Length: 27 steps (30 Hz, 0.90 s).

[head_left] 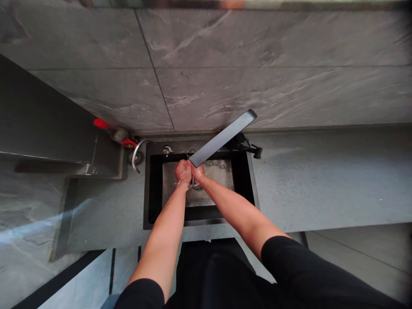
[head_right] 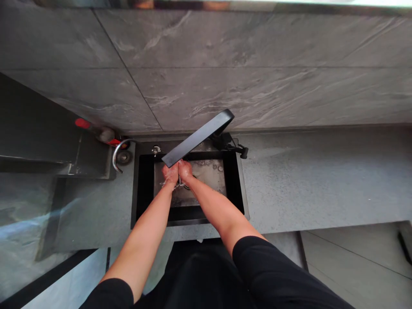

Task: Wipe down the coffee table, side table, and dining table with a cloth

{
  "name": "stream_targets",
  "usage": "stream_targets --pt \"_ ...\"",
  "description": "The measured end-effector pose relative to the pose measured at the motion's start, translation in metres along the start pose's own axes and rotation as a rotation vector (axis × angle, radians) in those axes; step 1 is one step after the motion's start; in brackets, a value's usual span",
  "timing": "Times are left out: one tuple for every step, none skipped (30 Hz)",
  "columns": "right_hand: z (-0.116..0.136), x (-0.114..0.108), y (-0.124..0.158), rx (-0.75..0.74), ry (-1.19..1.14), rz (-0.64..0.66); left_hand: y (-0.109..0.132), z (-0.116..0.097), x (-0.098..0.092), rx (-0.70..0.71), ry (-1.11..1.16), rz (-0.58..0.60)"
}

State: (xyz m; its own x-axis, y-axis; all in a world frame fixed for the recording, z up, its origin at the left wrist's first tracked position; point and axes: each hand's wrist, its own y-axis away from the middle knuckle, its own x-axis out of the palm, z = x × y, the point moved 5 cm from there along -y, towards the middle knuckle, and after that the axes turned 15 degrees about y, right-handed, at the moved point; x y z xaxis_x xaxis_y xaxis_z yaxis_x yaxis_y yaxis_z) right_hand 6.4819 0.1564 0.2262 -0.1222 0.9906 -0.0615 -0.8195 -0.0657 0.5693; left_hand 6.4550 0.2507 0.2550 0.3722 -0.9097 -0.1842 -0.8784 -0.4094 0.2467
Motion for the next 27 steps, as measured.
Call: stream_targets --pt "0.001 -0.006 -0.001 -0.014 0.048 -0.001 -0.001 0.003 0.000 -0.025 0.001 0.008" --pt "0.004 -0.015 -0.001 -0.026 0.094 0.012 -0.002 0.006 -0.002 -0.042 -0.001 0.027" --pt "0.007 -0.026 0.000 -0.035 0.139 0.036 -0.001 0.006 -0.004 -0.055 -0.004 0.059" --pt "0.012 -0.039 0.001 -0.043 0.177 0.063 0.000 0.006 -0.007 -0.071 -0.003 0.106" --pt "0.017 -0.053 0.003 -0.047 0.207 0.086 0.002 0.004 -0.011 -0.081 -0.004 0.165" --pt "0.024 -0.068 0.005 -0.056 0.239 0.113 0.005 0.001 -0.015 -0.082 -0.010 0.231" --pt "0.033 -0.083 0.009 -0.074 0.277 0.145 0.008 -0.005 -0.021 -0.069 -0.017 0.296" --pt "0.042 -0.096 0.014 -0.104 0.318 0.187 0.012 -0.012 -0.027 -0.044 -0.024 0.356" --pt "0.052 -0.107 0.021 -0.145 0.358 0.243 0.017 -0.021 -0.032 -0.009 -0.030 0.413" --pt "0.062 -0.116 0.028 -0.195 0.393 0.307 0.023 -0.030 -0.036 0.029 -0.040 0.468" --pt "0.072 -0.122 0.038 -0.248 0.420 0.371 0.029 -0.040 -0.038 0.065 -0.059 0.520" --pt "0.083 -0.126 0.048 -0.297 0.434 0.421 0.036 -0.049 -0.037 0.092 -0.090 0.563" --pt "0.093 -0.128 0.058 -0.337 0.432 0.447 0.044 -0.058 -0.035 0.113 -0.135 0.599" --pt "0.103 -0.130 0.068 -0.371 0.424 0.454 0.051 -0.068 -0.030 0.132 -0.184 0.624" --pt "0.112 -0.130 0.078 -0.404 0.411 0.447 0.058 -0.077 -0.024 0.150 -0.225 0.634" --pt "0.122 -0.130 0.088 -0.437 0.394 0.434 0.066 -0.086 -0.017 0.163 -0.251 0.630" --pt "0.131 -0.131 0.098 -0.472 0.374 0.419 0.072 -0.096 -0.011 0.171 -0.257 0.612" --pt "0.139 -0.132 0.108 -0.510 0.349 0.406 0.078 -0.106 -0.005 0.174 -0.251 0.583" --pt "0.146 -0.134 0.117 -0.545 0.319 0.394 0.084 -0.116 0.001 0.174 -0.242 0.545" --pt "0.150 -0.137 0.126 -0.569 0.282 0.387 0.089 -0.126 0.005 0.174 -0.234 0.500" --pt "0.151 -0.143 0.134 -0.578 0.229 0.379 0.094 -0.135 0.008 0.176 -0.229 0.455" --pt "0.149 -0.149 0.140 -0.571 0.159 0.369 0.098 -0.144 0.010 0.182 -0.220 0.411" --pt "0.143 -0.157 0.145 -0.554 0.083 0.354 0.103 -0.152 0.012 0.193 -0.204 0.377" --pt "0.134 -0.164 0.148 -0.530 0.015 0.334 0.107 -0.159 0.014 0.205 -0.174 0.354" --pt "0.123 -0.170 0.149 -0.501 -0.036 0.311 0.111 -0.166 0.016 0.217 -0.131 0.342" --pt "0.108 -0.175 0.149 -0.467 -0.057 0.286 0.116 -0.171 0.019 0.228 -0.077 0.339" --pt "0.093 -0.179 0.147 -0.428 -0.049 0.264 0.119 -0.175 0.022 0.240 -0.017 0.344"
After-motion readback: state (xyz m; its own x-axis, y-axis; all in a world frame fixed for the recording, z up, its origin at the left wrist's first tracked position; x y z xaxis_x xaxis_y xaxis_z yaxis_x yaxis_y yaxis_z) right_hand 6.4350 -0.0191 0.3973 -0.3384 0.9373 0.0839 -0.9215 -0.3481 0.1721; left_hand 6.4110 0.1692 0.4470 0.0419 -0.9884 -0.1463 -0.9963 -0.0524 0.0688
